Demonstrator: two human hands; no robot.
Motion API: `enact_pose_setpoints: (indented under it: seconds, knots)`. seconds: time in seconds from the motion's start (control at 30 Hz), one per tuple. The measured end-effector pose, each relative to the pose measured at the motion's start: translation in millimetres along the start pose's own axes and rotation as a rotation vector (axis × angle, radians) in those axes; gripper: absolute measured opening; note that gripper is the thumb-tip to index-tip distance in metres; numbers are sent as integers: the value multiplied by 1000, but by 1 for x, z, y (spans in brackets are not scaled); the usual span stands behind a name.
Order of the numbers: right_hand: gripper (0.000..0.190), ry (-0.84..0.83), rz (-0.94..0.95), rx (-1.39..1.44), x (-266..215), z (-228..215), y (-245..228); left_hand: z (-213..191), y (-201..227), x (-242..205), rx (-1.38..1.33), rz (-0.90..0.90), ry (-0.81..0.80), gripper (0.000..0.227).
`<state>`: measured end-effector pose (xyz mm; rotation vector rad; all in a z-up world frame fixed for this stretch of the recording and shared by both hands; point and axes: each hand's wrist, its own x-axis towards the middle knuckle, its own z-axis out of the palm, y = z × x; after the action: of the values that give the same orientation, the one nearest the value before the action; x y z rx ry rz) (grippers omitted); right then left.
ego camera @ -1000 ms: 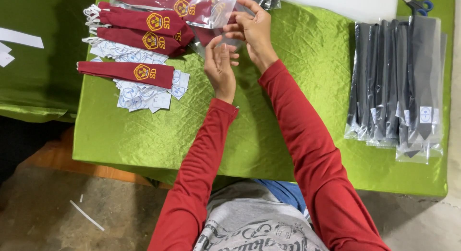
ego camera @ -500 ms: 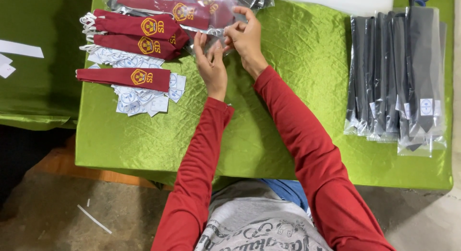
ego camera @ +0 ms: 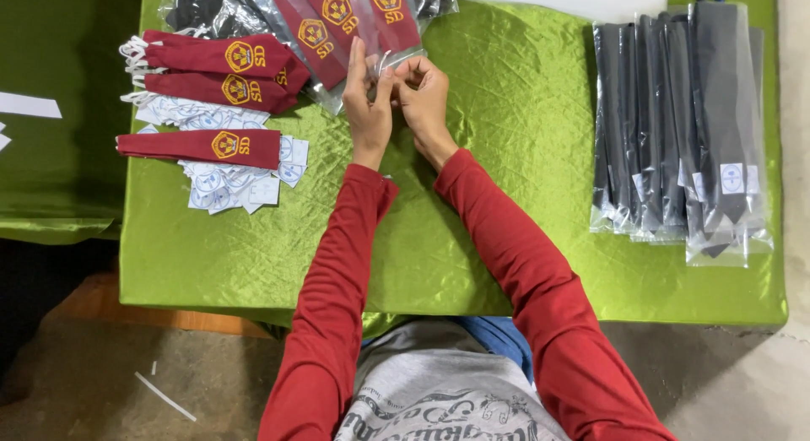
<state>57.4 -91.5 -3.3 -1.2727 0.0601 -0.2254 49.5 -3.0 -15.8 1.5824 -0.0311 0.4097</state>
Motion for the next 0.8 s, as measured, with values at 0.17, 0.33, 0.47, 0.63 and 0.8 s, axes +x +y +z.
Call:
enact_pose_setpoints:
  seconds: [0.17, 0.33, 0.47, 0.63, 0.8]
  knots:
    - [27, -167, -128, -116, 10, -6, -6, -3, -2, -3, 85, 12, 4, 57]
    - [24, -265, -114, -141, 15, -11, -13, -4, 6, -1, 109, 63, 4, 43]
    - [26, -305, -103, -194, 15, -17, -10, -4, 1, 11, 101, 60, -1, 38]
    - [25, -340, -115, -138, 15, -20, -4, 0, -12, 53, 81, -24, -28, 47]
    - [26, -213, -295, -402, 5, -15, -13, 9, 0, 82, 322, 7, -46, 67]
